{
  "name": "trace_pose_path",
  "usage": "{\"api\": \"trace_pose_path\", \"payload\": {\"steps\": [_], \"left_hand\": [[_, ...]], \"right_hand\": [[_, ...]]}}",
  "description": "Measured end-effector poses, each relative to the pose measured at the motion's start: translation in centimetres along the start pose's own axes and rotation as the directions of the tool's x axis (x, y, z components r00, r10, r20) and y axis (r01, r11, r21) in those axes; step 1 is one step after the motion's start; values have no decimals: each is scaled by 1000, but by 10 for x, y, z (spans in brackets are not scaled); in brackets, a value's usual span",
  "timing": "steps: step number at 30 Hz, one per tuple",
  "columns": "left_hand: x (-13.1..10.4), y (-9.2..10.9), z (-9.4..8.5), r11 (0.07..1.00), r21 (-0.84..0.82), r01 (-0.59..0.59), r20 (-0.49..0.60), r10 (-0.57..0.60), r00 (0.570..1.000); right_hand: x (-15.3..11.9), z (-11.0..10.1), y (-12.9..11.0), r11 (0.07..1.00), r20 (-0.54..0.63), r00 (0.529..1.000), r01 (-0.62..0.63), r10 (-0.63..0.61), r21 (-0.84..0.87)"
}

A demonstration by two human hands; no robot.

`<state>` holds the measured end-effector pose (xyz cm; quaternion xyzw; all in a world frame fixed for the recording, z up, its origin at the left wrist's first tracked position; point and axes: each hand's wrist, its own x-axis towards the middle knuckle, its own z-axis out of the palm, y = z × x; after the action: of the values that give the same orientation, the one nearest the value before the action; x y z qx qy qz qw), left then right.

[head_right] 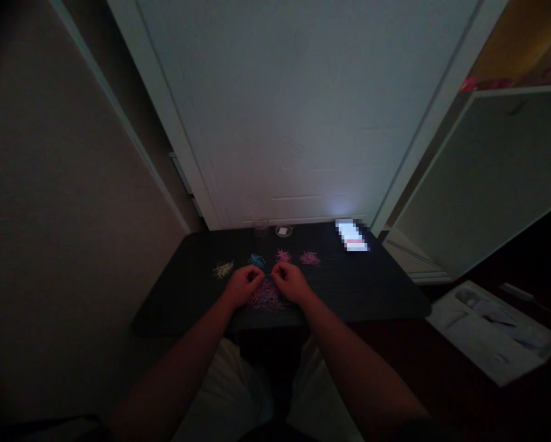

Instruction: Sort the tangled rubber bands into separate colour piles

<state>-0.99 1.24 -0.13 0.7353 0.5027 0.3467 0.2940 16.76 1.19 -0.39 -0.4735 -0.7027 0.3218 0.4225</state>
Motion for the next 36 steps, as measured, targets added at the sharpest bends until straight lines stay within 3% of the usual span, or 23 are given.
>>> {"api": "trace_pose_path", "payload": {"steps": [7,13,17,20,23,28,33,36], "left_hand": [[0,1,-1,1000,-28,9,-13,-10,1000],[2,-5,-1,997,-73,10,-80,-16,997],[2,-5,0,999,-44,12,-66,-15,998],[2,-2,0,1000,-17,24,-56,-24,998],[2,-3,0,1000,-18,21,-54,-22,998],[2,-5,0,1000,3,2,-43,-2,999],[3,-4,0,1000,5,8,-38,-8,999],[3,-3,-1,1000,-1,13,-33,-13,999]], "right_hand": [[0,-2,0,999,-38,999,-2,4,35],[2,-6,3,992,-174,982,-57,77,117],[1,-3,3,996,-147,988,-30,42,83],[0,-2,5,1000,-169,985,-12,15,16],[0,-7,11,992,-297,955,-52,15,-118],[-1,-37,23,906,-463,886,-198,2,-373],[-2,-72,32,744,-464,885,-299,-17,-597],[-2,-82,36,713,-464,886,-320,-7,-623]]}}
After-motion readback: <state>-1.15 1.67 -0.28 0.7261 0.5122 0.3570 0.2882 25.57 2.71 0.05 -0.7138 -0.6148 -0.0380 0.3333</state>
